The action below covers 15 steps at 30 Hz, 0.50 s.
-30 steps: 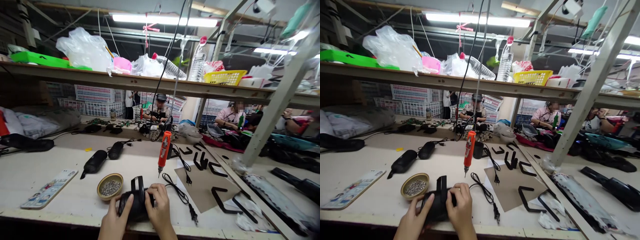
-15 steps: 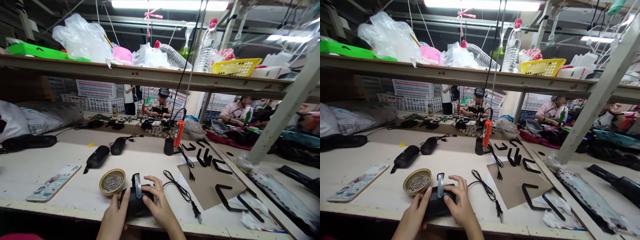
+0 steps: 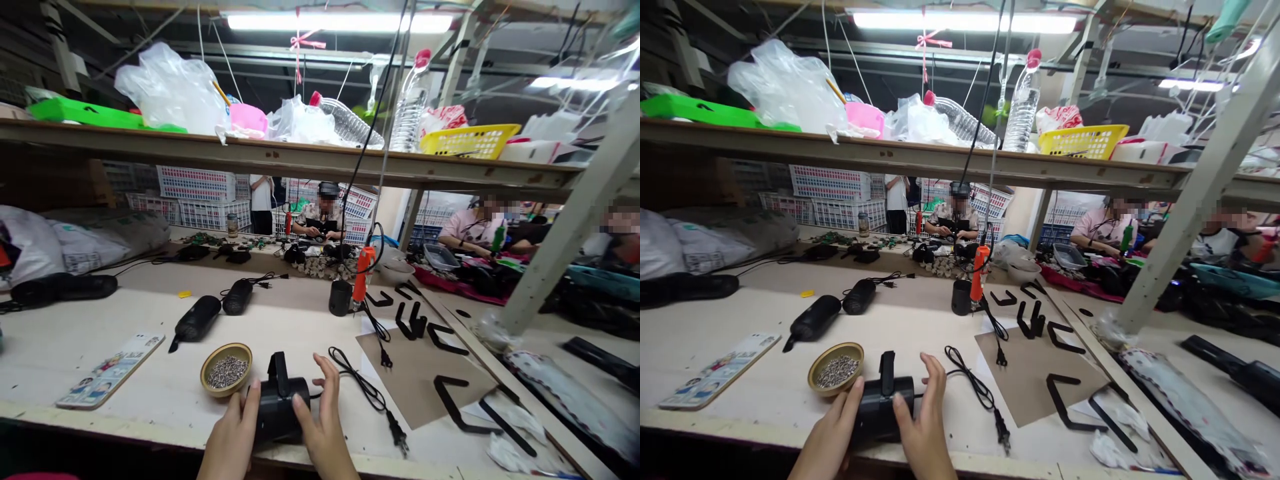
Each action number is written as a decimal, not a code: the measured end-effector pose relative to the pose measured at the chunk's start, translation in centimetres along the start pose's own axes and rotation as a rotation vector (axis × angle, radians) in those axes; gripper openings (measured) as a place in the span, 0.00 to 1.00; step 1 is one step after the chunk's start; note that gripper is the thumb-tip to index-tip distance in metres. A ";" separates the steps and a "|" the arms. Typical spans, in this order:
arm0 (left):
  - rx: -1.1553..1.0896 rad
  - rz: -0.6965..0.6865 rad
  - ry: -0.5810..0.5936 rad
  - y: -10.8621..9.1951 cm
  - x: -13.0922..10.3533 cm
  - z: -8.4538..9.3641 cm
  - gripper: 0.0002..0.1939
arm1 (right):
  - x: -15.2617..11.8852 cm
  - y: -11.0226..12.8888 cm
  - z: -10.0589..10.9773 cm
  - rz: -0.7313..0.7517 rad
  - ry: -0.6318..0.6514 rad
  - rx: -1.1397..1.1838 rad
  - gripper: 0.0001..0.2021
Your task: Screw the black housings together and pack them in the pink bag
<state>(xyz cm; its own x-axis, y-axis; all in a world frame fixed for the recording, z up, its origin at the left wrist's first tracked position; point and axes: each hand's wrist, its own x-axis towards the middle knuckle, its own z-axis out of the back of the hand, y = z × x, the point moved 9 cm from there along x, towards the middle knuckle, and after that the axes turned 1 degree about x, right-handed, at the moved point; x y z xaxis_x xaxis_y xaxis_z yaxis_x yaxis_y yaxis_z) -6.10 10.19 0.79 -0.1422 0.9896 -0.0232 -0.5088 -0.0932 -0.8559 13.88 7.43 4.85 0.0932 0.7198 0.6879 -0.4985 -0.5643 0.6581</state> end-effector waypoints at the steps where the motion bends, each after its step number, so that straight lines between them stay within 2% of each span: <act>1: 0.000 -0.033 -0.033 -0.1 0.1 0.2 0.27 | -0.1 0.7 -0.4 0.061 0.043 -0.047 0.29; 4: -0.049 0.008 -0.076 0.7 0.2 0.4 0.22 | -0.4 2.6 -2.1 0.229 0.255 -0.187 0.29; 6: -0.067 0.044 -0.067 1.2 0.2 0.2 0.23 | -0.4 2.9 -2.5 0.261 0.303 -0.226 0.30; 11: -0.083 0.001 -0.024 1.7 0.5 -0.4 0.28 | -0.3 3.0 -2.0 0.324 0.217 -0.203 0.29; 15: -0.099 0.028 0.029 2.1 0.4 -0.6 0.29 | -0.2 3.2 -1.9 0.356 0.175 -0.201 0.27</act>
<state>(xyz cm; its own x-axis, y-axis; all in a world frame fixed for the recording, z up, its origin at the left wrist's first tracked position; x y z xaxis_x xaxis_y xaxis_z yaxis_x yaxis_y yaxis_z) -6.71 10.50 -1.29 -0.1303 0.9896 -0.0615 -0.4183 -0.1111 -0.9015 10.62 6.23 6.21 -0.2538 0.5621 0.7872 -0.6326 -0.7121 0.3045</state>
